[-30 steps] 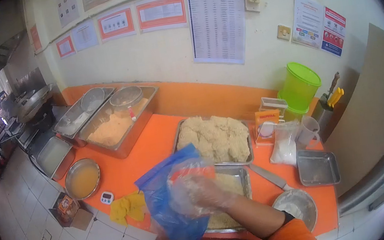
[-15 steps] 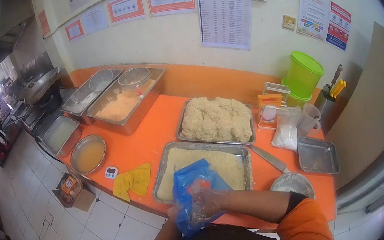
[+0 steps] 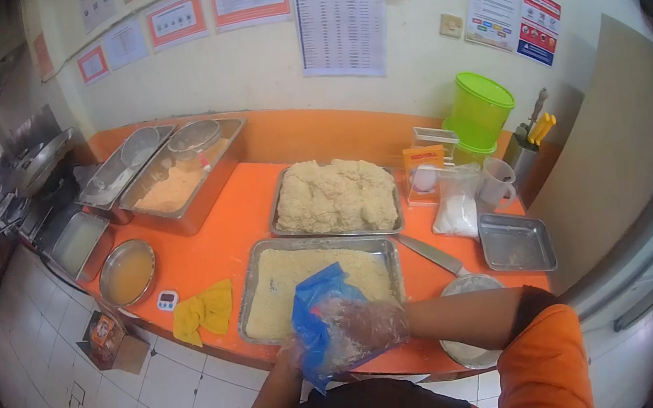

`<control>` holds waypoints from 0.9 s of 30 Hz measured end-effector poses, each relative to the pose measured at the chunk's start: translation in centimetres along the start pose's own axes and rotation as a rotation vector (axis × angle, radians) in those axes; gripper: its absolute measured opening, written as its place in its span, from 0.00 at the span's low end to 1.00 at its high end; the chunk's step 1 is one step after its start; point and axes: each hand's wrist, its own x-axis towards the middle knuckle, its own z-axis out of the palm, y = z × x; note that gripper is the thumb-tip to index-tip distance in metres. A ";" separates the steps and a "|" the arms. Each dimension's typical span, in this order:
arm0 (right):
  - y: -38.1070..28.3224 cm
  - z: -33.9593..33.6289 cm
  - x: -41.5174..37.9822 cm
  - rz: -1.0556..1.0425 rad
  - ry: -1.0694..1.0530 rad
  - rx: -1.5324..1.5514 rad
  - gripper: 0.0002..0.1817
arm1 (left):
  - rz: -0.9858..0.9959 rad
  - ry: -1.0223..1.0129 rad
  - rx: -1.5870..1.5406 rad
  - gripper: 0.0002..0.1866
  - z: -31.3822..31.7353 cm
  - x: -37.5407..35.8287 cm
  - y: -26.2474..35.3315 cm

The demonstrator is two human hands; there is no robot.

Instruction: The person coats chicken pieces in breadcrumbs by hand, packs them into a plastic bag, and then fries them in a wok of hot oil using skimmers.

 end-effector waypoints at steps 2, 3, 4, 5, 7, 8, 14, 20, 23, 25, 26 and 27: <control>-0.1 -1.2 -0.4 -0.058 -0.069 -0.120 0.24 | 0.016 0.021 -0.020 0.21 0.0 0.3 0.0; -0.3 -1.9 -0.6 -0.076 -0.178 -0.221 0.23 | 0.021 0.028 -0.033 0.21 0.0 0.5 0.1; -0.4 -2.7 -0.7 -0.094 -0.288 -0.322 0.22 | 0.028 0.035 -0.040 0.21 -0.1 0.6 0.1; -0.6 -3.8 -0.7 -0.107 -0.389 -0.319 0.24 | 0.033 0.041 -0.050 0.21 -0.1 0.6 0.0; -1.0 -5.9 -0.9 -0.132 -0.587 -0.308 0.27 | 0.036 0.042 -0.061 0.21 -0.2 0.9 -0.1; -0.6 -5.6 -2.0 -0.128 -0.484 -0.315 0.27 | 0.039 0.043 -0.064 0.21 -0.2 1.0 -0.1; -1.5 -6.5 -3.6 0.222 -0.159 0.204 0.25 | 0.036 0.043 -0.100 0.21 0.7 2.0 -1.0; -3.3 -3.7 -0.3 0.452 -0.088 0.048 0.28 | 0.024 0.045 -0.119 0.21 2.5 2.5 -2.8; -2.7 -1.8 -0.4 0.464 0.034 0.094 0.29 | -0.009 0.021 -0.106 0.22 2.9 2.6 -3.4; -3.7 -2.9 0.5 0.662 -0.102 0.151 0.28 | -0.033 -0.002 -0.086 0.22 2.9 2.7 -3.6; -4.3 -3.8 1.2 0.775 -0.142 0.208 0.27 | -0.048 -0.010 -0.079 0.22 2.9 2.8 -3.6; -5.0 -5.3 2.1 0.910 -0.132 0.340 0.25 | -0.054 -0.017 -0.071 0.22 2.8 3.0 -3.5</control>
